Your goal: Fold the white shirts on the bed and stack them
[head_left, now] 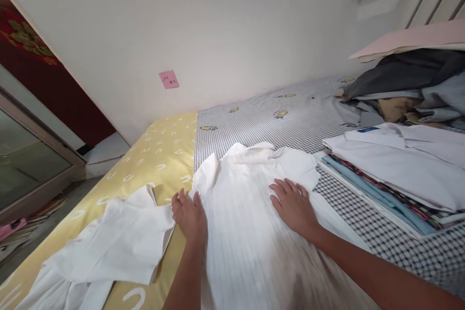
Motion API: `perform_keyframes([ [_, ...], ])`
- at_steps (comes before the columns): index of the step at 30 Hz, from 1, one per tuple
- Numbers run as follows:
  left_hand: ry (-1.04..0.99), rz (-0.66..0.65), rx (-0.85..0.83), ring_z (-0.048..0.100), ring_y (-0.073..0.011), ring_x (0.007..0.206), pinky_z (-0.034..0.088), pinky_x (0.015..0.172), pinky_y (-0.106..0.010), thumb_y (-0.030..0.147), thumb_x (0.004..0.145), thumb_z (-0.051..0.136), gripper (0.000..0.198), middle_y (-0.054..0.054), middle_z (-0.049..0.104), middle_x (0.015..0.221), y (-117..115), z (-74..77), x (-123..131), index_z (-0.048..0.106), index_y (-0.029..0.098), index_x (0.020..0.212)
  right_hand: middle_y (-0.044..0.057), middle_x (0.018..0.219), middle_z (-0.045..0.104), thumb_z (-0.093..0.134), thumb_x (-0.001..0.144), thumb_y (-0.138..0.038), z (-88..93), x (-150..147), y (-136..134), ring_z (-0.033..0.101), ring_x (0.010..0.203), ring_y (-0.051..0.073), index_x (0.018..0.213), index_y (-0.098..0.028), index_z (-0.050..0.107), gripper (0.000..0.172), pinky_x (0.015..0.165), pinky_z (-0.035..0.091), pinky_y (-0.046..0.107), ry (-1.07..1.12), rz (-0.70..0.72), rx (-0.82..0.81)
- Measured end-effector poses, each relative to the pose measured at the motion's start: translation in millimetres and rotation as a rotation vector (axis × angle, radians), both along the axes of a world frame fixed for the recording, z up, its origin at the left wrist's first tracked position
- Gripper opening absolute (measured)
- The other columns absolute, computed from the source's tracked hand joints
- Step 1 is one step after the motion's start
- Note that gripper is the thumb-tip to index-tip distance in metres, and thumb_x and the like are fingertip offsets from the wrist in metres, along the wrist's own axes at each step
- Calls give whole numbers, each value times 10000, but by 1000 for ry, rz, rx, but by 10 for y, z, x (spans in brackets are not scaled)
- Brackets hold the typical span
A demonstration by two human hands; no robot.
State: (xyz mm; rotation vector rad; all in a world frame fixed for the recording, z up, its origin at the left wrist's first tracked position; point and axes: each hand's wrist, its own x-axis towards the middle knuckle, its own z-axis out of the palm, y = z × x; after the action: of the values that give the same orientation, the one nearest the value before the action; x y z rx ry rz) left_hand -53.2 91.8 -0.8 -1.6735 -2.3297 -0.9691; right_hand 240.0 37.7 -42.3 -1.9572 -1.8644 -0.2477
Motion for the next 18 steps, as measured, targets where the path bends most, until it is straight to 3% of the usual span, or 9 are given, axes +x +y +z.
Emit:
perform_keyframes([
  [3, -24, 26, -19, 361, -442, 1447, 341, 1120, -631, 409, 964, 519, 442, -283, 426, 1529, 55, -42, 5, 575, 97, 1272, 40, 1465, 609, 396, 1024, -307, 9, -5, -3, 466, 1400, 300, 1278, -273, 653, 363, 1137, 317, 553, 0, -3, 0],
  [6, -49, -3, -6, 408, -391, 1432, 331, 1141, -603, 330, 947, 539, 235, -213, 477, 1513, 67, -47, -12, 629, 165, 1088, 43, 1464, 609, 404, 1023, -302, 16, -13, -2, 470, 1398, 298, 1274, -272, 656, 356, 1139, 316, 549, -8, -6, 9],
  [12, -187, 75, 84, 619, -257, 1077, 501, 937, -404, 282, 934, 526, 138, -143, 592, 1219, 27, -37, -108, 568, 182, 1018, 44, 1474, 602, 425, 1016, -303, 29, -26, -4, 471, 1396, 297, 1285, -275, 653, 354, 1142, 316, 541, -5, -12, 7],
  [18, -270, 153, 113, 600, -240, 904, 507, 834, -404, 324, 922, 561, 135, -100, 581, 1094, -58, -86, -121, 571, 190, 935, 47, 1470, 606, 430, 1009, -298, 56, -41, -12, 472, 1396, 295, 1279, -264, 657, 355, 1140, 318, 538, -4, -15, 4],
])
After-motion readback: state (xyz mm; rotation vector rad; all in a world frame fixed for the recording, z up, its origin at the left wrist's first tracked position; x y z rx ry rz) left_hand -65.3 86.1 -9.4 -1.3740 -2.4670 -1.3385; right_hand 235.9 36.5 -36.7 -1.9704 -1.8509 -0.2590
